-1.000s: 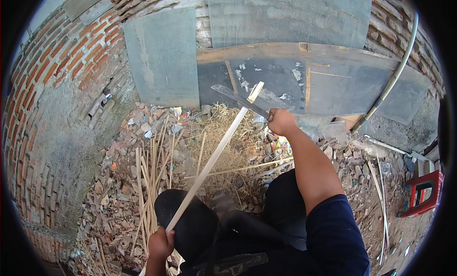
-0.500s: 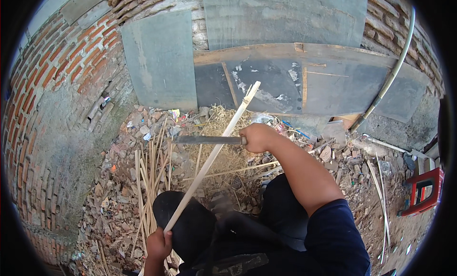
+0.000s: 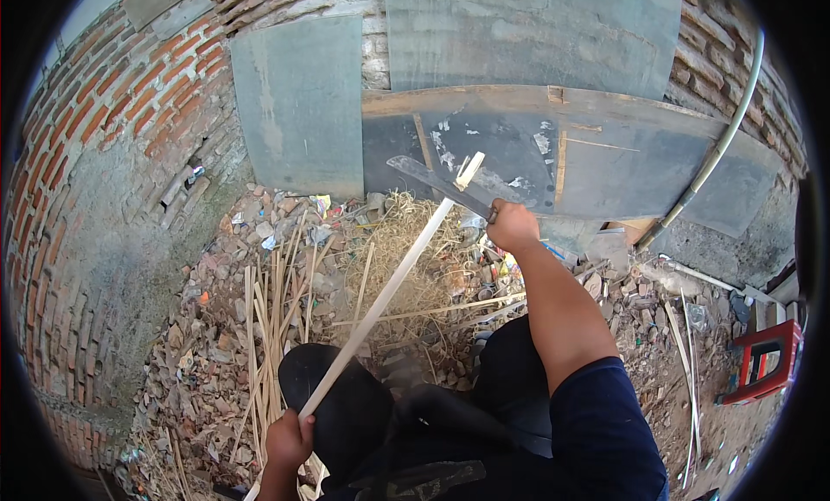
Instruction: The person holds a strip of bamboo and shaves along its surface using a knife.
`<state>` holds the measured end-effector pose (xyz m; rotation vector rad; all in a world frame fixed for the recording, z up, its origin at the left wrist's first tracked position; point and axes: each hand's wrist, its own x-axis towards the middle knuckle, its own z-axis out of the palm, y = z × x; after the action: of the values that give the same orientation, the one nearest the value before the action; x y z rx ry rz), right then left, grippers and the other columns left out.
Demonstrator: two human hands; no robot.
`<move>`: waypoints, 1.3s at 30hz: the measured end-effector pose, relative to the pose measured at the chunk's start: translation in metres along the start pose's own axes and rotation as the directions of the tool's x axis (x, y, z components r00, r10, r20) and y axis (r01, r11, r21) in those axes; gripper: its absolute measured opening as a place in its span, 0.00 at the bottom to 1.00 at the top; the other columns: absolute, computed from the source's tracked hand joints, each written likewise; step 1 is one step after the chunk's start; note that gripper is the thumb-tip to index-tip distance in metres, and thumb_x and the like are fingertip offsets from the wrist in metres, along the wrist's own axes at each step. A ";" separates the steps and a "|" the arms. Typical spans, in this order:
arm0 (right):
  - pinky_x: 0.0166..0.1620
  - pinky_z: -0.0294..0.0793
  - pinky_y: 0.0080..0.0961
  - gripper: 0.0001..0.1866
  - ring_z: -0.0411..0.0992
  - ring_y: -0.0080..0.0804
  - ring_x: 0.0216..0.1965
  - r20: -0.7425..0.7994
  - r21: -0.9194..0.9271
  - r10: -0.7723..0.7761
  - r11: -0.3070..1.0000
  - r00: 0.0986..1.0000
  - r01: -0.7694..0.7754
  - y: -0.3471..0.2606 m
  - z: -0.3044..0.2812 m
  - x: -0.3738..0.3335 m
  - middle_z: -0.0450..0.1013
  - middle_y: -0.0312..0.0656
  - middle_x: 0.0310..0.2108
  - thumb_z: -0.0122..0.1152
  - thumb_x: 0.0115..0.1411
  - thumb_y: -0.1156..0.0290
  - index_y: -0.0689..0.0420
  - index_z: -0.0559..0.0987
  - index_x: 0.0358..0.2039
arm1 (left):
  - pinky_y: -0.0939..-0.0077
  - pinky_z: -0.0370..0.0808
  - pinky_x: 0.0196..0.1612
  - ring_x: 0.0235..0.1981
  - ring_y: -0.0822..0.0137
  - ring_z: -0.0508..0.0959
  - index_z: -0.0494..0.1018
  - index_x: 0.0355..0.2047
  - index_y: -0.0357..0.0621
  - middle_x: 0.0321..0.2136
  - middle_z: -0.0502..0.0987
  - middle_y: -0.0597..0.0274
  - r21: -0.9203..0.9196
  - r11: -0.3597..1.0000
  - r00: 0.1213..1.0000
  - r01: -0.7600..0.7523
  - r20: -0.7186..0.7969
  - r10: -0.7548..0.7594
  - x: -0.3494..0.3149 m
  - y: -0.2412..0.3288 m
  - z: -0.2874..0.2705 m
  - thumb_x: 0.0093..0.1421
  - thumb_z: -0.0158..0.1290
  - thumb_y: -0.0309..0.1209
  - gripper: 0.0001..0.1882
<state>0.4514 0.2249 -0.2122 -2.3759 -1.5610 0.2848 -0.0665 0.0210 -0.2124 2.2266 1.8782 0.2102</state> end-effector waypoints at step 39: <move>0.48 0.77 0.43 0.17 0.77 0.51 0.42 0.006 0.137 -0.122 0.983 0.993 0.120 0.010 -0.021 -0.010 0.79 0.52 0.37 0.60 0.48 0.67 0.52 0.81 0.41 | 0.47 0.69 0.24 0.21 0.36 0.75 0.68 0.25 0.37 0.15 0.71 0.41 0.016 0.994 0.994 0.104 -0.030 -0.103 -0.016 0.000 0.001 0.65 0.47 0.48 0.24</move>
<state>0.4624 0.2093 -0.1957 -2.1714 -1.6298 0.3706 -0.0694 0.0054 -0.2124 2.1416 2.0120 0.2108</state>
